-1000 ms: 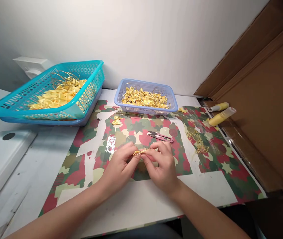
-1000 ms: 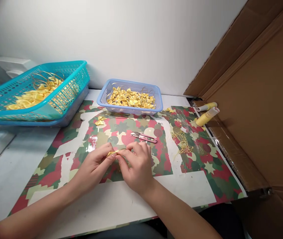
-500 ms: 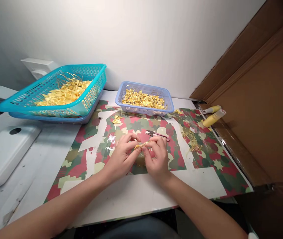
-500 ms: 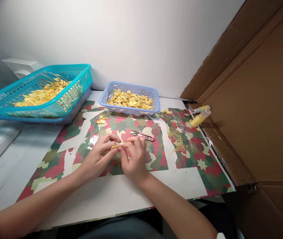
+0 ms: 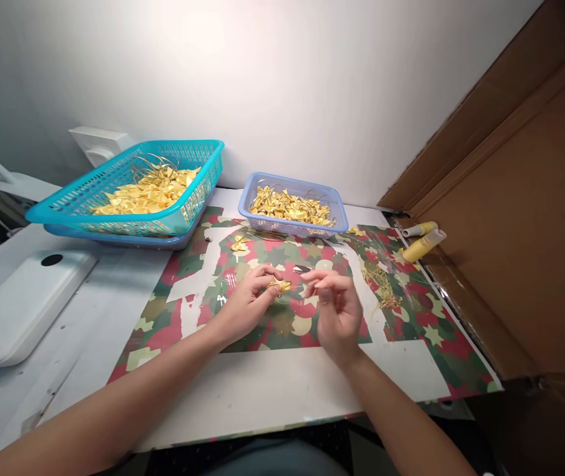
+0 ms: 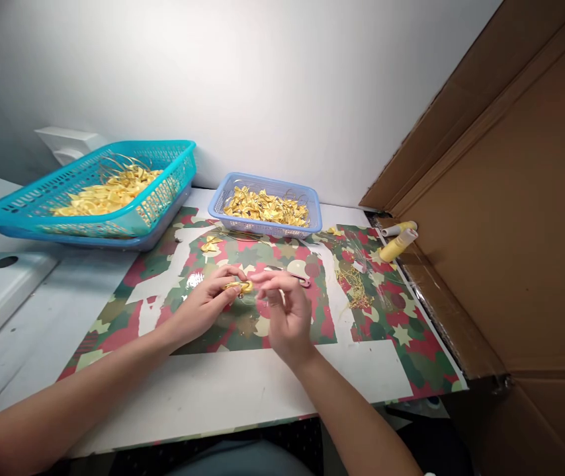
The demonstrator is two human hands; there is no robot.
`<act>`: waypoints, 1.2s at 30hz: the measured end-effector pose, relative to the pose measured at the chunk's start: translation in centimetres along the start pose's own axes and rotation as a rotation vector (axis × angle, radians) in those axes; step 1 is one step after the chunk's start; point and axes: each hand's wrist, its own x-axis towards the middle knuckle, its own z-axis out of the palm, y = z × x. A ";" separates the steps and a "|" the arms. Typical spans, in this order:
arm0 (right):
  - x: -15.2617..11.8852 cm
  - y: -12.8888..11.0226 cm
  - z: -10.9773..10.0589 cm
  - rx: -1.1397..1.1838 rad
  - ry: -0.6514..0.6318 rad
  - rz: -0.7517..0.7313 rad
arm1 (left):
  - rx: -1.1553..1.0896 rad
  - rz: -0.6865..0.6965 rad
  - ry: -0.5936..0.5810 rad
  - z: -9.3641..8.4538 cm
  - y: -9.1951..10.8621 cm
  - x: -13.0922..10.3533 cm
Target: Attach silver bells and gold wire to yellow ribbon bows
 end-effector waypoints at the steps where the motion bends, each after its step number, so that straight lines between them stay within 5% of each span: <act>1: 0.3 -0.2 -0.2 0.064 0.017 0.038 | -0.008 -0.001 -0.004 -0.1 -0.1 0.1; 11: 3.7 -3.3 -3.0 0.441 0.024 0.211 | -0.050 -0.045 0.019 -0.1 -0.6 0.6; 18: 3.7 -2.2 -3.3 0.365 -0.078 0.215 | -0.135 -0.071 0.064 -0.1 -0.7 0.7; 26: 4.5 -2.1 -5.0 0.313 -0.044 0.150 | -0.297 -0.174 0.125 -0.2 0.1 0.8; 36: 2.2 2.6 -1.2 0.397 -0.348 0.599 | -0.405 -0.203 0.144 -0.2 -1.0 1.0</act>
